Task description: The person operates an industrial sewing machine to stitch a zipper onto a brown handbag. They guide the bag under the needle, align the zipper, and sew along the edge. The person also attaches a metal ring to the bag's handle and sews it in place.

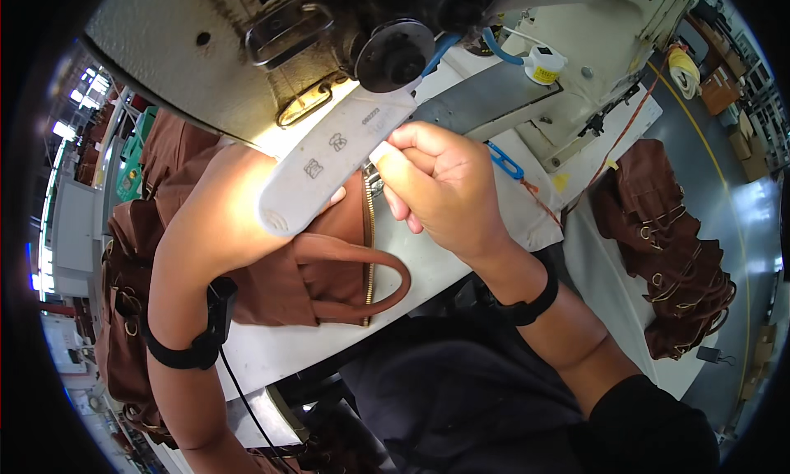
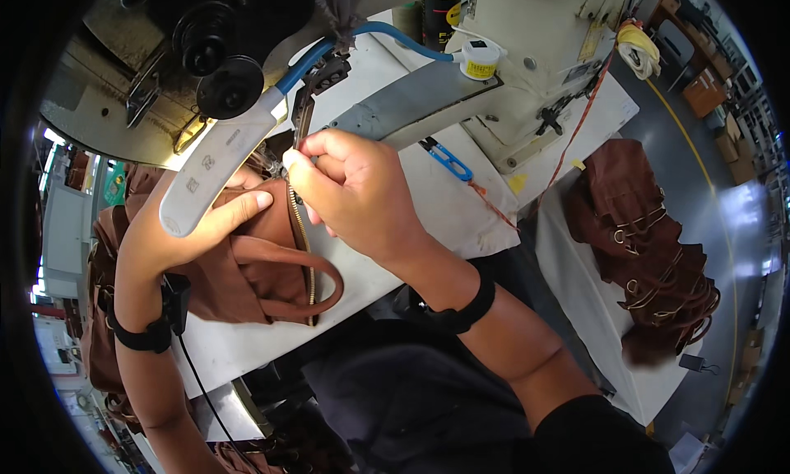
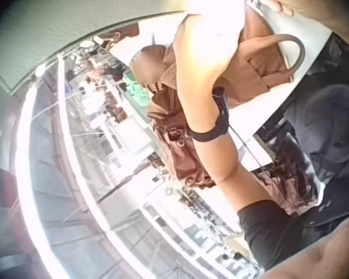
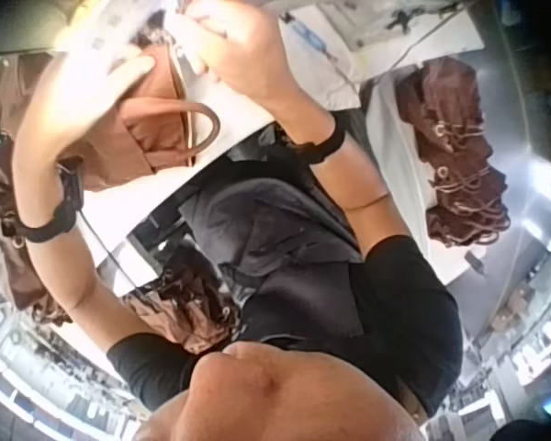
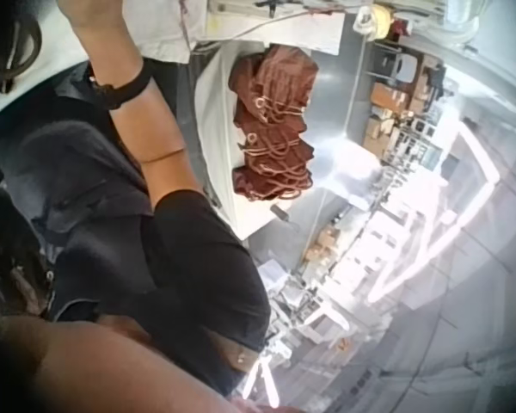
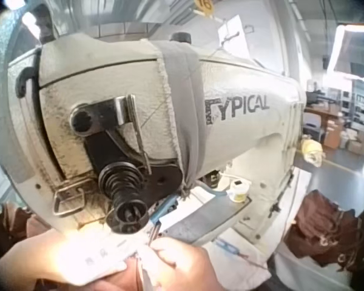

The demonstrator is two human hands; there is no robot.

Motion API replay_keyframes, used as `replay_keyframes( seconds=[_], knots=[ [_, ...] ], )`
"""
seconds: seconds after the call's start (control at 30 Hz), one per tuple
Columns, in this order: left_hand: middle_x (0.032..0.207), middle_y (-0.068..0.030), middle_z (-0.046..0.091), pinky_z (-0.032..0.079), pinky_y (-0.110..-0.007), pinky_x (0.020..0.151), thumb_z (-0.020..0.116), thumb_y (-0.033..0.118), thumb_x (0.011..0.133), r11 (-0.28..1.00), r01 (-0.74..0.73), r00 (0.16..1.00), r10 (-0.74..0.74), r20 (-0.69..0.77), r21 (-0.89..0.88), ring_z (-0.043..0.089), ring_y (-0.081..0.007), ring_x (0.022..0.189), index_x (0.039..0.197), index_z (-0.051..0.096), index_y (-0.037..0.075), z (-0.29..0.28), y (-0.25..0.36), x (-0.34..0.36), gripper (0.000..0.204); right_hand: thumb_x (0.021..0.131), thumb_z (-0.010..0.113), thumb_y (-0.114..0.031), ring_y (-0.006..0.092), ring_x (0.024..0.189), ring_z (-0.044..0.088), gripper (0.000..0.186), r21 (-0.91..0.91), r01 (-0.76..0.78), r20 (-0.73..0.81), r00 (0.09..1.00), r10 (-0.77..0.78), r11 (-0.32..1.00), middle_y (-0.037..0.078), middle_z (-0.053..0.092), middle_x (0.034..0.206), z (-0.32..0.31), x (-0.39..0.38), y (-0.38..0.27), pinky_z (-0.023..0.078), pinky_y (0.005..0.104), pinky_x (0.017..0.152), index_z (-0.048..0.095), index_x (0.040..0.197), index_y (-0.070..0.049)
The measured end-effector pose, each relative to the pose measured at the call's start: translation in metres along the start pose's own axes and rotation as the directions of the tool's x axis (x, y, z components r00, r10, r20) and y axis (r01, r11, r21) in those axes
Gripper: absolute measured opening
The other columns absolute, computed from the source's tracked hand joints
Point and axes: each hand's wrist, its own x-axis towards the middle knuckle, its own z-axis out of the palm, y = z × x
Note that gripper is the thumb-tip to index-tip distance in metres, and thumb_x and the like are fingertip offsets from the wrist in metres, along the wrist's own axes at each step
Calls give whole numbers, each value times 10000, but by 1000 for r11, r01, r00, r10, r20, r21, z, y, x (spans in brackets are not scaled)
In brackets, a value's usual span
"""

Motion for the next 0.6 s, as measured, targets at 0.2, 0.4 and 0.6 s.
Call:
replay_keyframes(
  seconds=[0.2, 0.4, 0.6],
  knots=[
    [1182, -121, 711, 524, -344, 939, 795, 250, 945, 953, 261, 940, -216, 263, -152, 657, -210, 1030, 1300, 651, -5, -16, 5, 16, 460, 1024, 666, -93, 18, 457, 461, 144, -154, 63, -19, 998, -67, 986, -3, 631, 608, 2, 0, 5, 355, 224, 438, 682, 1032, 50],
    [1340, -188, 669, 488, -364, 1027, 771, 245, 964, 892, 448, 859, -410, 308, -61, 631, -267, 1143, 1430, 559, -39, -25, 21, 8, 585, 1078, 602, -152, 48, 670, 614, 214, -232, 28, -22, 999, -34, 972, 51, 726, 849, -16, -31, 16, 502, 226, 620, 701, 1080, 39],
    [1132, -230, 699, 514, -429, 903, 713, 134, 966, 943, 311, 950, -310, -27, 117, 665, -383, 1023, 1207, 660, -40, -14, 38, -27, 302, 1139, 481, -303, 188, 999, 726, 408, 395, -733, 570, 668, 478, 554, 116, 728, 1164, -13, -40, 92, 590, 352, 895, 620, 1348, 19]
  ],
)
